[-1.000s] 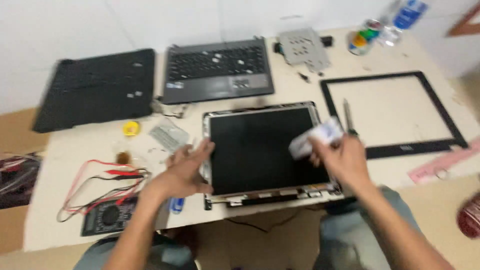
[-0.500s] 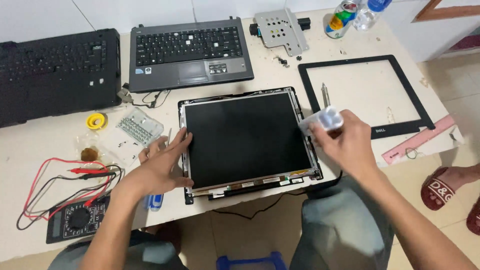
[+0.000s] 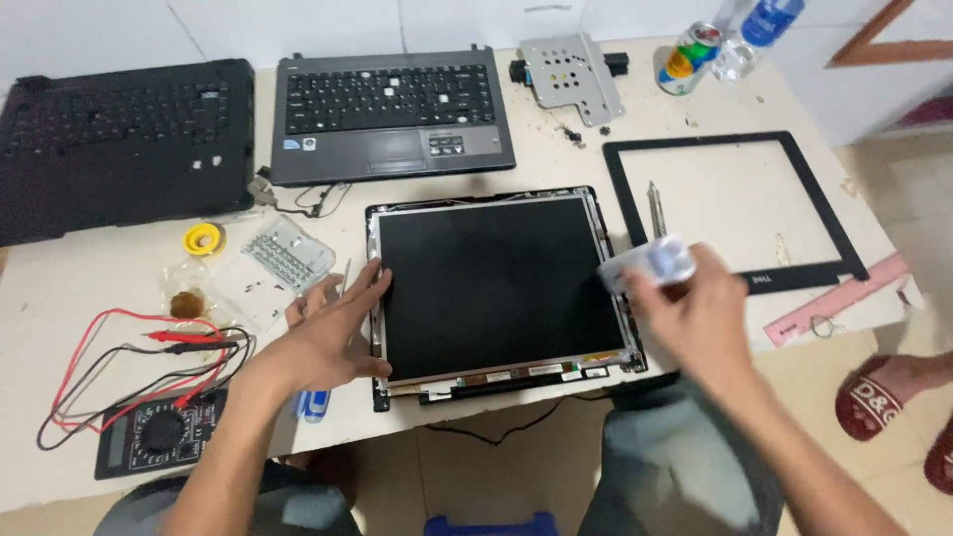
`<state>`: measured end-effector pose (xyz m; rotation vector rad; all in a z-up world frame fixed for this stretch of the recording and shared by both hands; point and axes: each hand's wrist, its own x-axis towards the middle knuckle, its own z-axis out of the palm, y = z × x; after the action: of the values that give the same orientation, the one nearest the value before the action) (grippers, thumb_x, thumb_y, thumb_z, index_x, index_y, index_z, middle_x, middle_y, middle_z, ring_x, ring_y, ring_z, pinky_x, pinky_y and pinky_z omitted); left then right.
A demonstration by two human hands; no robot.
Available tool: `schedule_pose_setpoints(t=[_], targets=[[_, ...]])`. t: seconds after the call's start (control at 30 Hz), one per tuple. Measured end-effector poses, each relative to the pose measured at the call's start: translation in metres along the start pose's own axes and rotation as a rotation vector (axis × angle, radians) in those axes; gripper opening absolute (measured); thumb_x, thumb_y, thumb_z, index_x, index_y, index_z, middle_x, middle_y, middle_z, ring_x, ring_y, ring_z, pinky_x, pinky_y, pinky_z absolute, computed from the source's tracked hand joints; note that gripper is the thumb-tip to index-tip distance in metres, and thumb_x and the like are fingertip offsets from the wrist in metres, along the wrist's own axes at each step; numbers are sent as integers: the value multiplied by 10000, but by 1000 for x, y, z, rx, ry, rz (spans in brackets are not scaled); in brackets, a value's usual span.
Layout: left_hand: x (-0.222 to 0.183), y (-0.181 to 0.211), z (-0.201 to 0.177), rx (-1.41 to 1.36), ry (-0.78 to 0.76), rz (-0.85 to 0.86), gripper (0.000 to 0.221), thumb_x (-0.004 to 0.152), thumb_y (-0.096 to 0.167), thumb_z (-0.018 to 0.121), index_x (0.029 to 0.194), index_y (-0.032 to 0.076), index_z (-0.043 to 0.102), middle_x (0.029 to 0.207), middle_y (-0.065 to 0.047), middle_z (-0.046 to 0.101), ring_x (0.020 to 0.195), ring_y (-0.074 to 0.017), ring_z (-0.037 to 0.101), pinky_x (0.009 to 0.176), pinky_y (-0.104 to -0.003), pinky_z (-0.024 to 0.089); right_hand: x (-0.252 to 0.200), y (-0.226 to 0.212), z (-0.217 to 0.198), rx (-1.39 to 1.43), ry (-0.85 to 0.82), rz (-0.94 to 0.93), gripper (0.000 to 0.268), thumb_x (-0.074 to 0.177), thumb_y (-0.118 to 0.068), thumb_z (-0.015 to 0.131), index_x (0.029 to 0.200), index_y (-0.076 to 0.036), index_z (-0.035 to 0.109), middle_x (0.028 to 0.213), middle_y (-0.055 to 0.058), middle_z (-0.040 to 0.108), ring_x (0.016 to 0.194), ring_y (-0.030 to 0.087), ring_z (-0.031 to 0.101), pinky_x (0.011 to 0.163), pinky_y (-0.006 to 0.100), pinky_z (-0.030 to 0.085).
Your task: The person is disassembling a laptop screen assembly using a screwdriver and then cleaning the display panel with a cleaning solution and wipe.
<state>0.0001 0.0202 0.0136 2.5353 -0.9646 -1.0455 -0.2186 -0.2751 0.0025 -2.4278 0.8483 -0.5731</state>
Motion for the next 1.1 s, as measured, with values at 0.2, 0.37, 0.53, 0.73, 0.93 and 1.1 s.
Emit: schedule_pose_setpoints(t=[0.2, 0.37, 0.53, 0.73, 0.93, 1.1], targets=[[7, -7, 2, 32, -74, -19, 1077, 815, 326, 795, 1579, 401, 40, 1675, 225, -98, 1549, -195, -111, 1175, -459, 16, -45, -76, 28, 407, -493, -230, 463, 718, -64, 776, 1165, -103, 661, 911, 30, 660, 693, 139, 673, 527, 250, 522], [-3, 0, 1, 28, -14, 17, 1016, 798, 305, 832, 1586, 264, 192, 1681, 19, 91, 1519, -360, -3, 1174, -588, 56, 39, -41, 53, 521, -558, 73, 297, 884, -278, 610, 751, -31, 708, 568, 156, 722, 519, 263, 708, 651, 341, 541], [1, 1, -2, 143, -31, 11, 1061, 791, 382, 842, 1593, 246, 162, 1677, 3, 94, 1513, -382, 38, 1181, -592, 114, 66, -52, 61, -20, 266, -324, 227, 802, -55, 719, 924, 111, 624, 755, 288, 574, 762, 520, 613, 648, 527, 479], [14, -9, 9, 197, -30, 10, 1138, 755, 447, 834, 1594, 301, 80, 1673, 52, 46, 1494, -395, 66, 1177, -598, 98, -51, -132, 90, 318, -390, -650, 462, 794, -255, 762, 1223, -155, 624, 850, 47, 502, 571, 378, 652, 523, 410, 588], [17, -16, 13, 107, 19, 78, 1170, 724, 354, 856, 1602, 243, 91, 1675, 5, 77, 1479, -450, 68, 1169, -598, 79, 57, -78, 160, 319, -45, -258, 294, 753, -271, 784, 828, -18, 656, 751, 216, 663, 778, 429, 675, 629, 493, 513], [14, -25, 16, 50, 62, 105, 1283, 694, 351, 884, 1598, 220, -17, 1627, -43, 204, 1466, -434, 105, 1159, -604, 80, 45, -126, 151, 302, 70, -629, 189, 760, -137, 769, 909, -74, 672, 865, 132, 607, 829, 385, 644, 695, 435, 541]])
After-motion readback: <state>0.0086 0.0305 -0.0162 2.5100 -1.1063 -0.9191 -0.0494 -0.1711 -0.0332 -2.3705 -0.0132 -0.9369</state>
